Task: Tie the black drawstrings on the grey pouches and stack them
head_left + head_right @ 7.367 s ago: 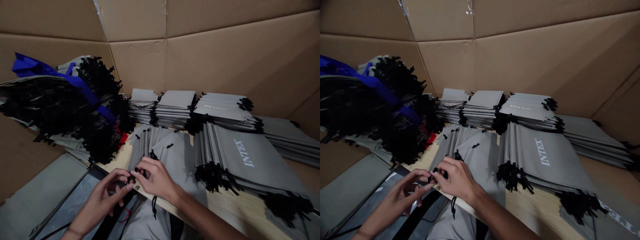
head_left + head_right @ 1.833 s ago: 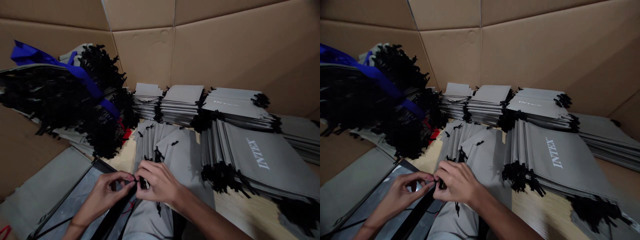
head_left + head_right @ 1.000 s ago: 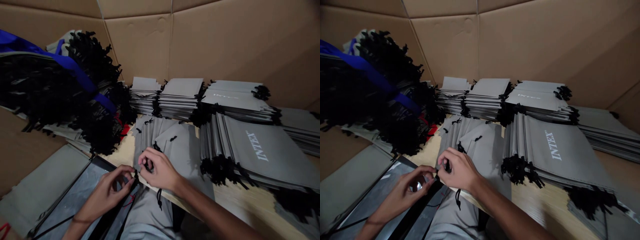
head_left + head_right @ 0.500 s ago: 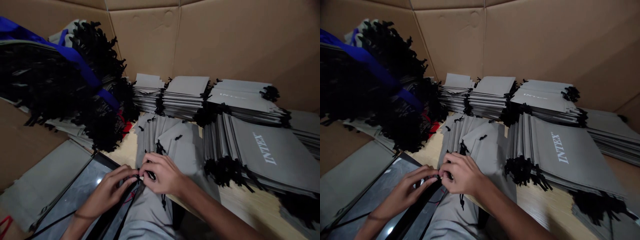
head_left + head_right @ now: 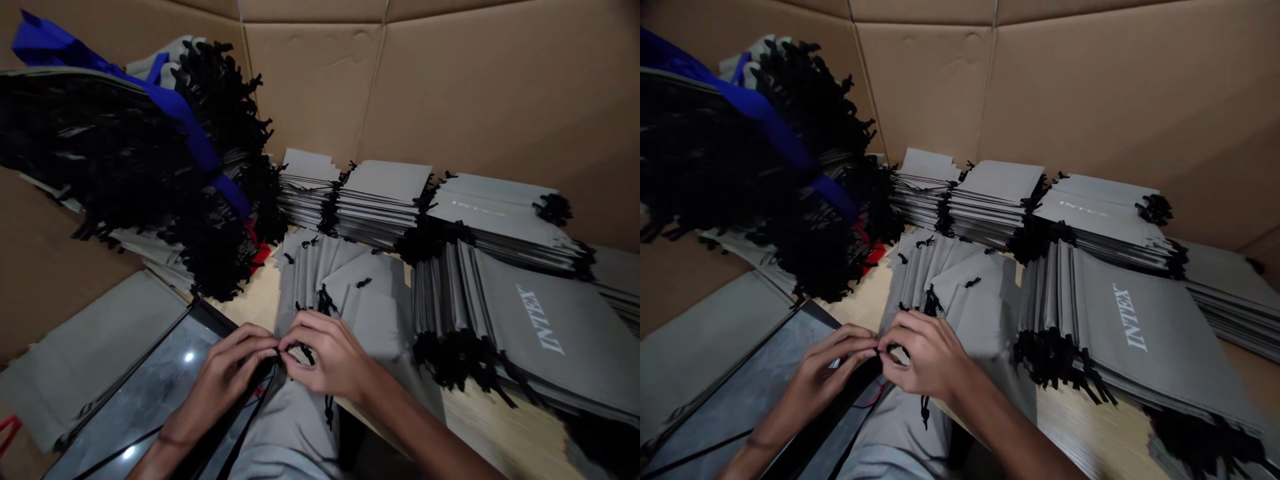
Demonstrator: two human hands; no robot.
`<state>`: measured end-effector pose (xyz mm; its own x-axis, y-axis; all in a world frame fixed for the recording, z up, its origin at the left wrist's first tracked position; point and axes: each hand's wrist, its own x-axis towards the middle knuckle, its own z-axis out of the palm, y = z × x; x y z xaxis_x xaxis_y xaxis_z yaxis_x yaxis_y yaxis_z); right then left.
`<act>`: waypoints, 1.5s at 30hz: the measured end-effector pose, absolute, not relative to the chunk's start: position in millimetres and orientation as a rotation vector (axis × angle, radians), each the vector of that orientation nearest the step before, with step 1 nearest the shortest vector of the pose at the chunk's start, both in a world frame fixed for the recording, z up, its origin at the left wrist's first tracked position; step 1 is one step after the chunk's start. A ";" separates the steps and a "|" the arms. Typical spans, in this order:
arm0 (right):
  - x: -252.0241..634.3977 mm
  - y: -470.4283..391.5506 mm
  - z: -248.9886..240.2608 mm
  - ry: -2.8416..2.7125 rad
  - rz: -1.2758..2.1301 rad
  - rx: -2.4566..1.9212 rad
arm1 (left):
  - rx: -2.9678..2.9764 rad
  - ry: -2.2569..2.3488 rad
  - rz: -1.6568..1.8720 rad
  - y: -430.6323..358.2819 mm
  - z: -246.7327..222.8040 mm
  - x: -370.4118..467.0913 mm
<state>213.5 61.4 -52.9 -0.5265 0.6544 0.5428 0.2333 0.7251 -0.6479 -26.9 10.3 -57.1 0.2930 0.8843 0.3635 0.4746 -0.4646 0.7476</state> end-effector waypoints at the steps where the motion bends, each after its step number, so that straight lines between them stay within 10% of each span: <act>1: 213.2 61.8 -53.0 -2.077 0.666 -0.650 | 1.999 1.225 1.076 8.9 -56.7 -24.2; 15: 210.6 63.0 -53.9 -1.953 0.617 -0.635 | 1.035 1.517 0.806 4.2 -46.8 -2.7; 45: 208.7 55.3 -56.5 -2.167 0.289 -0.709 | 1.214 1.503 0.874 4.0 -33.1 4.6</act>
